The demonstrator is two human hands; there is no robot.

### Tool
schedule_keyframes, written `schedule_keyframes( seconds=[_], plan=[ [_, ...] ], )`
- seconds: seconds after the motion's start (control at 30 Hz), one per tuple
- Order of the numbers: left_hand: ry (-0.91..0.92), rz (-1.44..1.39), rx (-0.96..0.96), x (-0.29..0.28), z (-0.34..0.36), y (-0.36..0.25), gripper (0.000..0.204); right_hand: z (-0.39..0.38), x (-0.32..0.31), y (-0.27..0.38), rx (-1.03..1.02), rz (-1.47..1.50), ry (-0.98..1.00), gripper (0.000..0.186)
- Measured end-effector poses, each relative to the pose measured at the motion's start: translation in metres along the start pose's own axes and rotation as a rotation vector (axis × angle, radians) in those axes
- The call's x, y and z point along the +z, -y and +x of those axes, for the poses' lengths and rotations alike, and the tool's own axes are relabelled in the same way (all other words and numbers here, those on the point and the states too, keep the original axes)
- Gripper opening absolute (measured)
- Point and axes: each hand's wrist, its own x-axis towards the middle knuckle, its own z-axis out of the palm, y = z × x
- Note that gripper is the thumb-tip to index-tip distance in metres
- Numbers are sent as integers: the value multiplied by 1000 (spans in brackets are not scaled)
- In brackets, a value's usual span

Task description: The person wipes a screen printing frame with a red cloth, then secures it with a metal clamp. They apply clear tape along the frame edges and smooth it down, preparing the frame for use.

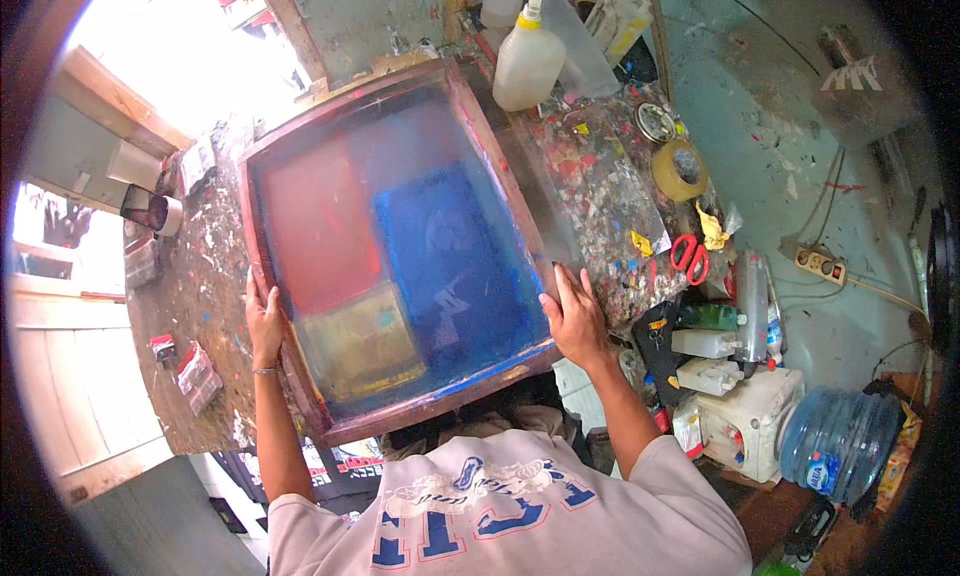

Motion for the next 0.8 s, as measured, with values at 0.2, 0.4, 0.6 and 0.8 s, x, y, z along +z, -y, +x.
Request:
schedule_keyframes(
  seconds=[0.2, 0.4, 0.6, 0.8],
  plan=[
    [-20, 9, -78, 1, 1, -3, 64, 9, -5, -1, 31, 48, 25, 57],
    [-19, -49, -44, 2, 2, 4, 65, 11, -2, -4, 5, 11, -9, 57],
    [-120, 291, 44, 5, 1, -18, 66, 9, 4, -4, 21, 47, -39, 56],
    [51, 187, 375, -39, -55, -242, 38, 10, 1, -1, 66, 26, -47, 57]
  ],
)
